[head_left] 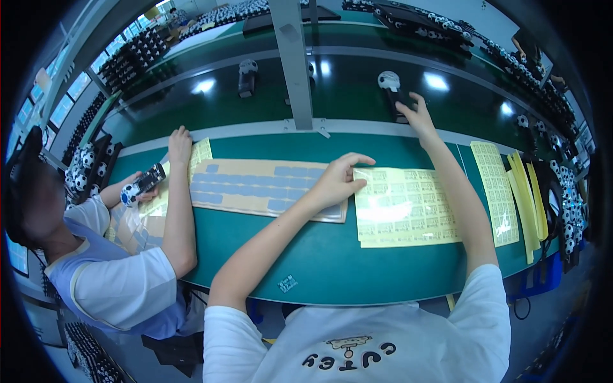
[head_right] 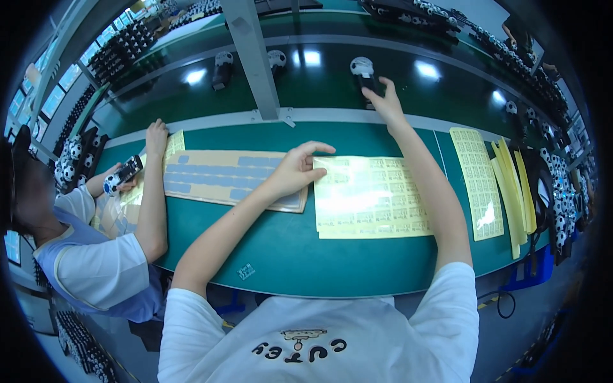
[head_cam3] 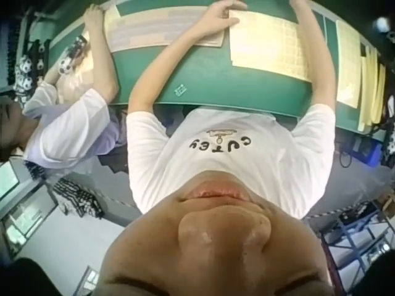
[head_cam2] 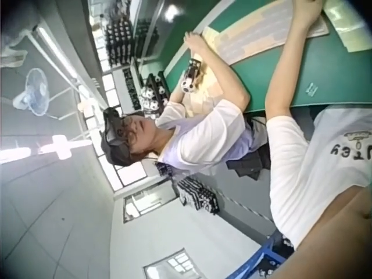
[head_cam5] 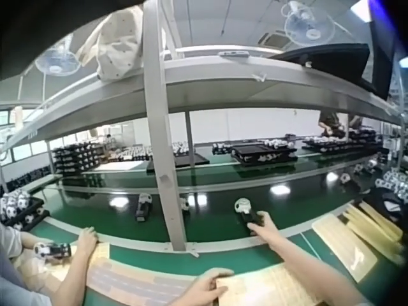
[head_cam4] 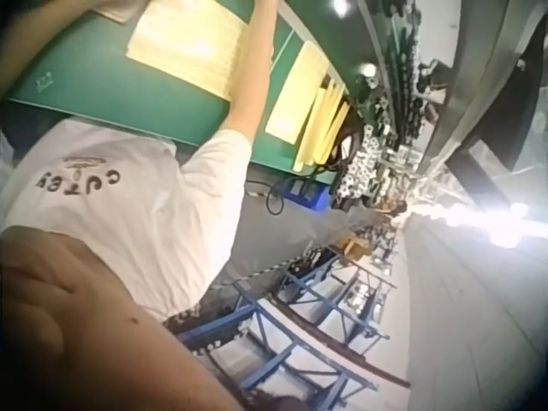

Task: The person assembles electronic handheld devices by hand, then labels them with stickers from a sheet, writing on the labels with a pen.

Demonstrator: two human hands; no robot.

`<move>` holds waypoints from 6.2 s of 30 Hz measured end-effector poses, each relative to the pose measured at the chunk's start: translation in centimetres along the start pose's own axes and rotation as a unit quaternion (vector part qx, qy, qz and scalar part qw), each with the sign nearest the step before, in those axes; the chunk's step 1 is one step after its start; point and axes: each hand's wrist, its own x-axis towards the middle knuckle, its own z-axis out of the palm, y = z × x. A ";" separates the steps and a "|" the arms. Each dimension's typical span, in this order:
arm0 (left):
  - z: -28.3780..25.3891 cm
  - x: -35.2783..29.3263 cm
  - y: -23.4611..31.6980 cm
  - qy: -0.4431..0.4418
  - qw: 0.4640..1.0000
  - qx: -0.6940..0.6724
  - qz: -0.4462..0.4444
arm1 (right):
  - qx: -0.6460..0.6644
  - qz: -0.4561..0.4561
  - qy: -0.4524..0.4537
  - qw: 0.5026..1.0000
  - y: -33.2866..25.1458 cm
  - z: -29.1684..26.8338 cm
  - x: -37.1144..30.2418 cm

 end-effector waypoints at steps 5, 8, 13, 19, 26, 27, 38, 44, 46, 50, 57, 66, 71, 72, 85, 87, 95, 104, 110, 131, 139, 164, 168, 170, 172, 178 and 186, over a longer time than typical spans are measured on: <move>-0.2 -0.3 1.0 -0.008 0.996 0.001 -0.088 | -0.063 -0.223 -0.136 0.963 1.4 0.0 -6.8; -0.1 0.0 0.8 -0.017 0.995 -0.022 -0.091 | -0.117 -0.273 -0.168 0.940 0.0 -1.1 -9.9; -0.1 0.3 0.9 -0.005 0.994 -0.033 -0.102 | -0.141 -0.303 -0.240 0.912 0.4 -1.1 -10.4; 0.0 0.1 1.2 0.006 0.992 -0.024 -0.120 | -0.126 -0.227 -0.309 0.915 0.7 -1.2 -10.1; -0.2 0.0 1.7 0.008 0.991 -0.027 -0.131 | -0.046 -0.151 -0.326 0.932 0.1 -0.9 -10.5; -0.3 -0.2 1.6 0.011 0.991 -0.031 -0.130 | -0.037 -0.165 -0.299 0.939 0.3 -0.6 -10.8; -0.1 -0.1 1.0 0.028 0.992 -0.057 -0.109 | -0.029 -0.165 -0.184 0.969 0.4 0.0 -11.8; -0.3 -0.1 0.8 0.021 0.991 -0.080 -0.101 | -0.015 -0.071 -0.171 0.983 -0.8 -0.2 -12.4; -0.4 -0.1 0.8 0.022 0.991 -0.088 -0.101 | -0.010 -0.044 -0.173 0.984 -0.8 0.0 -12.5; -0.4 0.0 1.1 0.023 0.992 -0.056 -0.109 | 0.004 -0.040 -0.175 0.984 -0.4 0.2 -12.3; -0.1 0.2 1.1 0.032 0.991 -0.067 -0.109 | 0.068 -0.097 -0.191 0.974 0.9 0.1 -11.5; -0.4 0.1 0.1 0.009 0.997 0.037 -0.066 | 0.093 -0.051 -0.200 0.974 1.4 -1.1 -9.3; -0.7 0.1 -0.1 -0.003 0.998 0.050 -0.037 | 0.119 -0.064 -0.071 0.988 2.5 -1.6 -5.5; -0.8 0.1 0.0 -0.005 0.999 0.042 -0.034 | 0.084 -0.083 -0.063 0.991 2.3 -1.4 -4.1; -0.8 0.5 0.3 -0.015 0.997 0.070 -0.032 | -0.333 -0.166 0.080 0.925 2.9 7.8 10.0; -0.6 0.5 0.2 -0.003 0.998 0.039 -0.042 | -0.365 -0.168 0.079 0.912 3.7 6.9 10.5; -1.6 0.3 -1.2 0.052 0.975 -0.184 -0.117 | -0.024 -0.159 -0.116 0.980 -6.4 3.7 -7.8; -1.6 0.1 0.4 0.046 0.984 -0.162 -0.062 | -0.185 -0.411 -0.116 0.885 -4.9 2.0 -15.7; -1.4 0.0 -0.1 0.050 0.983 -0.153 -0.084 | -0.069 -0.154 -0.211 0.963 -4.8 -0.9 -14.9; -1.1 0.0 0.3 0.067 0.987 -0.103 -0.101 | -0.178 -0.221 -0.229 0.931 -4.0 0.3 -16.1; -1.2 0.0 0.1 0.064 0.988 -0.099 -0.098 | -0.194 -0.223 -0.223 0.929 -4.0 0.4 -16.1; -1.0 0.0 0.1 0.067 0.986 -0.104 -0.115 | -0.166 -0.076 -0.274 0.944 -3.6 -0.7 -14.6; -1.4 0.2 -0.7 0.063 0.987 -0.112 -0.101 | -0.047 0.023 -0.336 0.940 -2.9 -1.0 -13.3; -1.6 0.1 -1.1 0.058 0.988 -0.115 -0.085 | 0.032 0.072 -0.370 0.926 -2.6 -1.0 -13.1; -1.5 0.2 -0.5 0.059 0.989 -0.095 -0.099 | 0.027 0.058 -0.361 0.930 -2.5 -1.0 -13.2; -0.7 -0.1 1.4 0.069 0.989 -0.015 -0.131 | -0.149 -0.099 -0.307 0.935 -1.9 0.1 -14.5; -1.7 -0.3 0.7 0.025 0.992 0.043 -0.116 | -0.144 -0.077 -0.287 0.944 -1.8 0.9 -14.3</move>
